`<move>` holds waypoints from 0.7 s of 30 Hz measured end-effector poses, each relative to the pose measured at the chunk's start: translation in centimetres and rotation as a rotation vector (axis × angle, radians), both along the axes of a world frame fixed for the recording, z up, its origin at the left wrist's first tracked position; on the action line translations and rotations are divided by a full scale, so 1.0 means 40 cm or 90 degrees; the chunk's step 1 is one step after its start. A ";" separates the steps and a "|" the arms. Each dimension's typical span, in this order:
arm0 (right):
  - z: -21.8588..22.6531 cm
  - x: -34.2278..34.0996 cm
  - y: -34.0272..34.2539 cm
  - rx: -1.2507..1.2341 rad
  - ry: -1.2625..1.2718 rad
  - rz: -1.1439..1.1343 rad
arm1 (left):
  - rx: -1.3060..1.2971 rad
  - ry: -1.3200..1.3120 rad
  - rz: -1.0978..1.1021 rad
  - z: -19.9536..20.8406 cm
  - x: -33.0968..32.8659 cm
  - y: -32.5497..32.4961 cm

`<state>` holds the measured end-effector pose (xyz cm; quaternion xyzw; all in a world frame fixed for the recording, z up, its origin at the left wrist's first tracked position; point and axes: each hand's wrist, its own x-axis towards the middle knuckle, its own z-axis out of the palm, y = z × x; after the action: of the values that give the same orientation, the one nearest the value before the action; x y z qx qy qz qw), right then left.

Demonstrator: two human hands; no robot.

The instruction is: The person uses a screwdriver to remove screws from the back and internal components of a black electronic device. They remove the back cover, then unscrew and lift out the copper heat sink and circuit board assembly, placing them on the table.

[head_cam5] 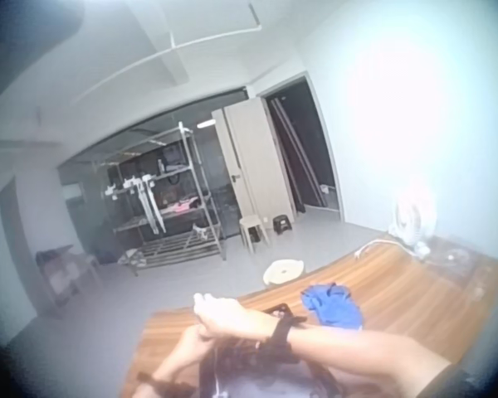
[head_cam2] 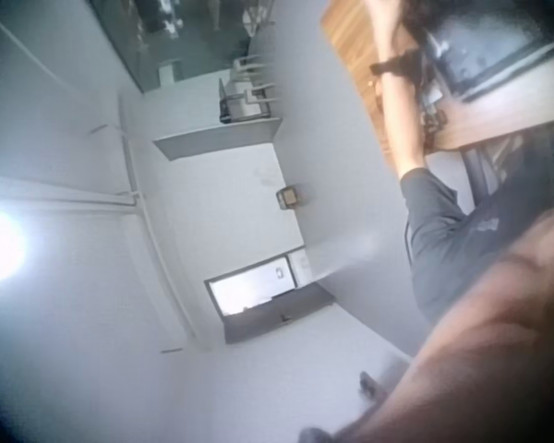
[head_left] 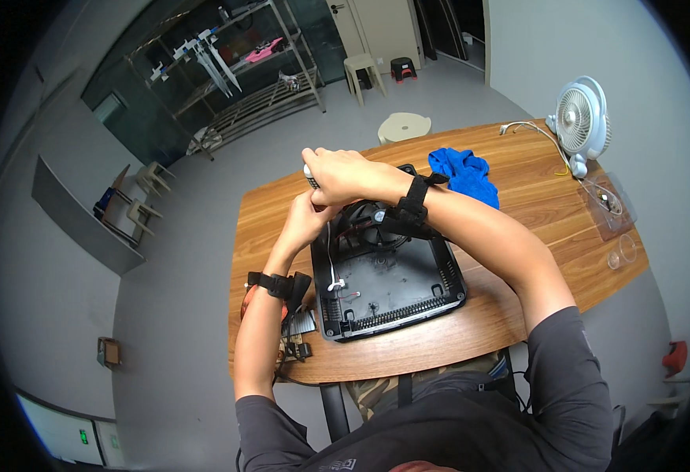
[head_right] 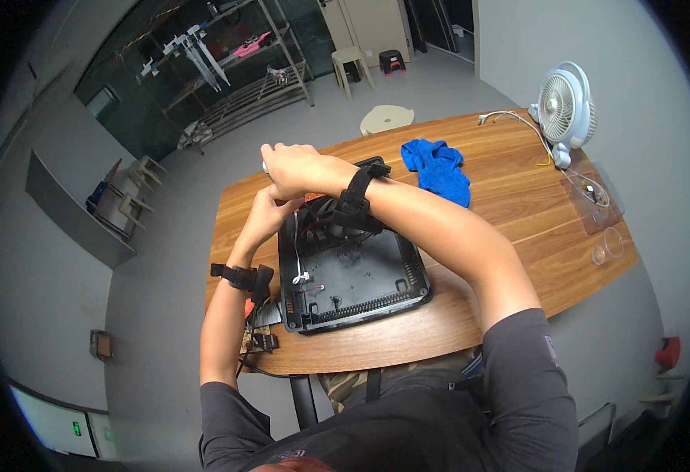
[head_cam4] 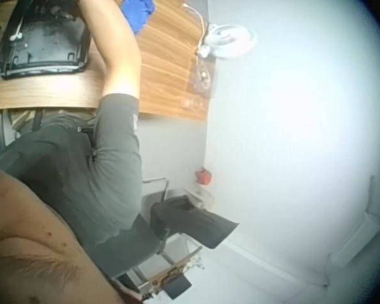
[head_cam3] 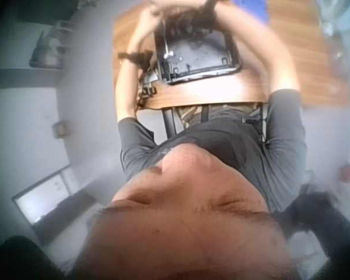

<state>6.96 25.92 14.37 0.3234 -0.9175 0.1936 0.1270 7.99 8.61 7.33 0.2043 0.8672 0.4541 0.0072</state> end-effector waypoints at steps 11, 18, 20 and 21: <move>0.006 0.014 -0.014 -0.071 -0.007 0.011 | -0.072 0.063 0.085 -0.018 -0.015 0.009; -0.010 0.023 -0.008 -0.067 0.075 -0.030 | -0.072 0.059 0.056 -0.010 -0.008 0.008; -0.024 0.009 -0.001 -0.091 0.078 -0.031 | -0.098 0.070 0.091 0.014 0.010 0.033; -0.030 0.001 0.003 -0.103 0.079 -0.032 | -0.110 0.076 0.108 0.021 0.016 0.044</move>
<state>7.01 26.03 13.17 0.3004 -0.8970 0.2437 0.2141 8.62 10.36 8.16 0.1553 0.9163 0.3635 -0.0651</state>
